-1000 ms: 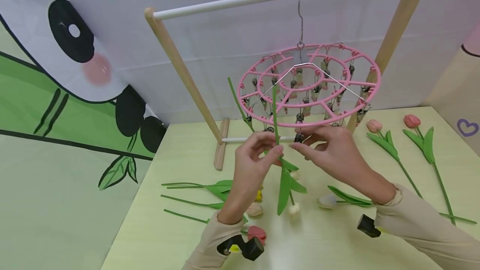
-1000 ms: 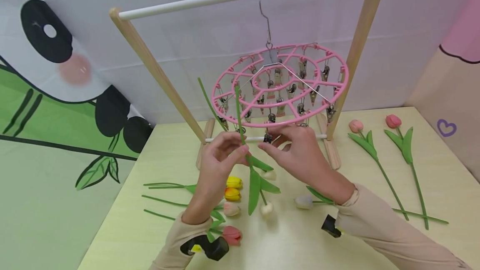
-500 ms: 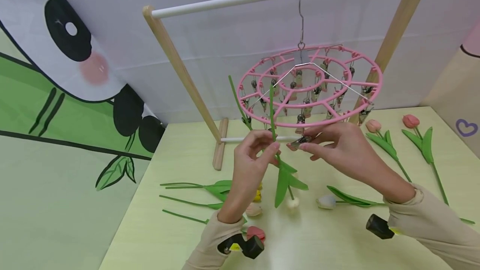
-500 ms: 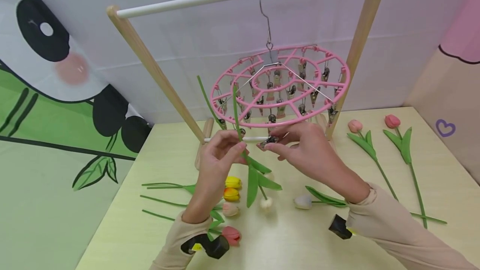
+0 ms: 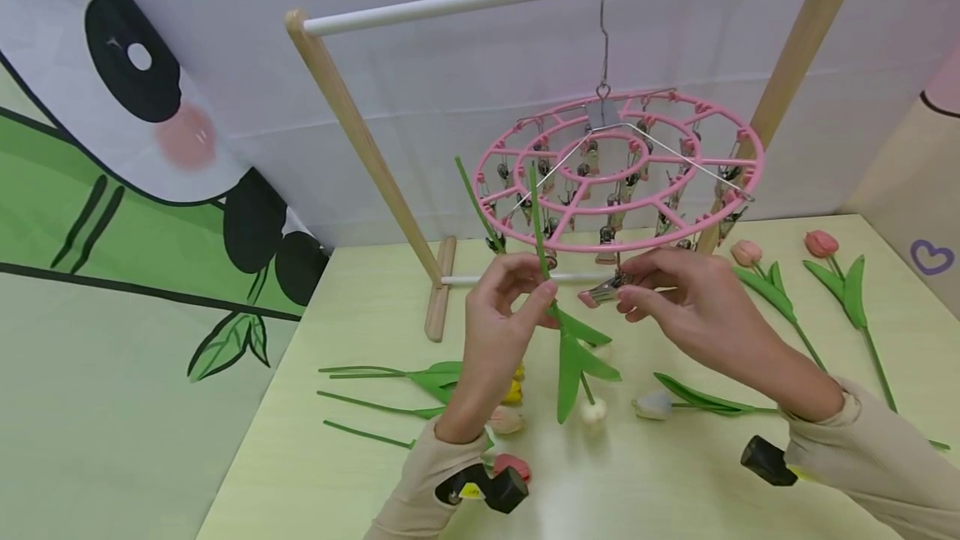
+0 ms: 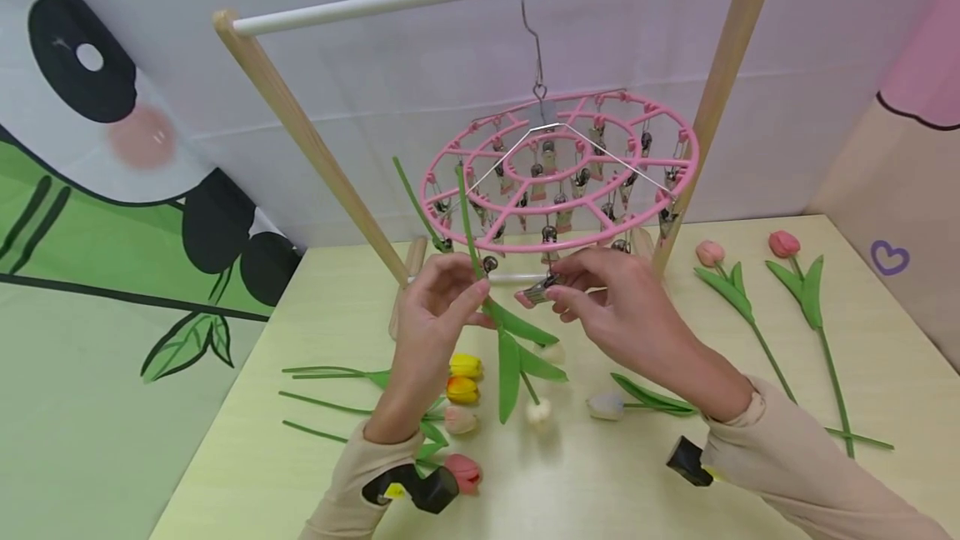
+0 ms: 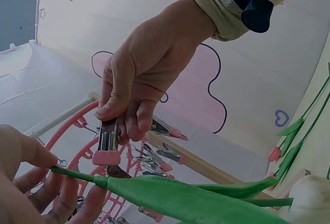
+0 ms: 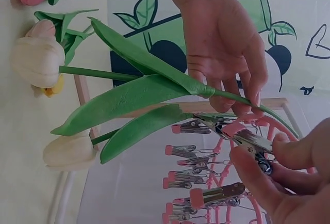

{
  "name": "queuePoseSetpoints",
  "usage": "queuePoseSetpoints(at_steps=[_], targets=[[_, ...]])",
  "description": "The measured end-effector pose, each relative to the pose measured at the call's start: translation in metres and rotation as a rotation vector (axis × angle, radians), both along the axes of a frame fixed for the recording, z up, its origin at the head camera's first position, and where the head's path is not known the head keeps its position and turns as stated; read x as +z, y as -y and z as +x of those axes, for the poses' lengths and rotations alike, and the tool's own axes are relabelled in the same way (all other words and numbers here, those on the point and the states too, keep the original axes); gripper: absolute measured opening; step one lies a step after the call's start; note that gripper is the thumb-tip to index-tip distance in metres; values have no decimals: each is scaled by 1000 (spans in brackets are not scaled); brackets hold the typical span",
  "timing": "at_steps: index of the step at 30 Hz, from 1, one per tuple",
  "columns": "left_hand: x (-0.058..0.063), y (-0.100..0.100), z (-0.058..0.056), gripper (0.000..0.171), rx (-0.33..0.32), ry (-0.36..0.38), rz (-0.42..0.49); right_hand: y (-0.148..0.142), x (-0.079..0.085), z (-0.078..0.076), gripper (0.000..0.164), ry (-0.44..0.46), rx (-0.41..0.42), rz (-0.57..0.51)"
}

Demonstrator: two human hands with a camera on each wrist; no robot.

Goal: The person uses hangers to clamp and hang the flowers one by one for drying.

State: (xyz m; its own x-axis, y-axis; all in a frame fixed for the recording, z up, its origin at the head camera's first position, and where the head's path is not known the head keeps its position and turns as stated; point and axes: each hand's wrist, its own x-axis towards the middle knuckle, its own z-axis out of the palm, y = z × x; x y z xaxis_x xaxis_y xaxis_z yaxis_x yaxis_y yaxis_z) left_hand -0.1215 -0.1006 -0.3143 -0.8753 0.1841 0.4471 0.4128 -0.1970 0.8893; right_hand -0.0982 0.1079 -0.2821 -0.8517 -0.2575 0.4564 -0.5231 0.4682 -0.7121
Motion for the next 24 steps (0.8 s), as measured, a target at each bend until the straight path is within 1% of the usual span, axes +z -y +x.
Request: queuePoseSetpoints(at_steps=[3, 9, 17, 24], targets=[[1, 0, 0, 25, -2, -6, 3, 0, 0, 2, 12, -25, -20, -5], [1, 0, -1, 24, -5, -12, 2, -1, -1, 5, 10, -43, -51, -35], [1, -1, 0, 25, -5, -30, 4, -2, -2, 5, 9, -11, -82, -63], [3, -4, -1, 25, -3, -54, 10, 1, -4, 6, 10, 2, -75, -100]])
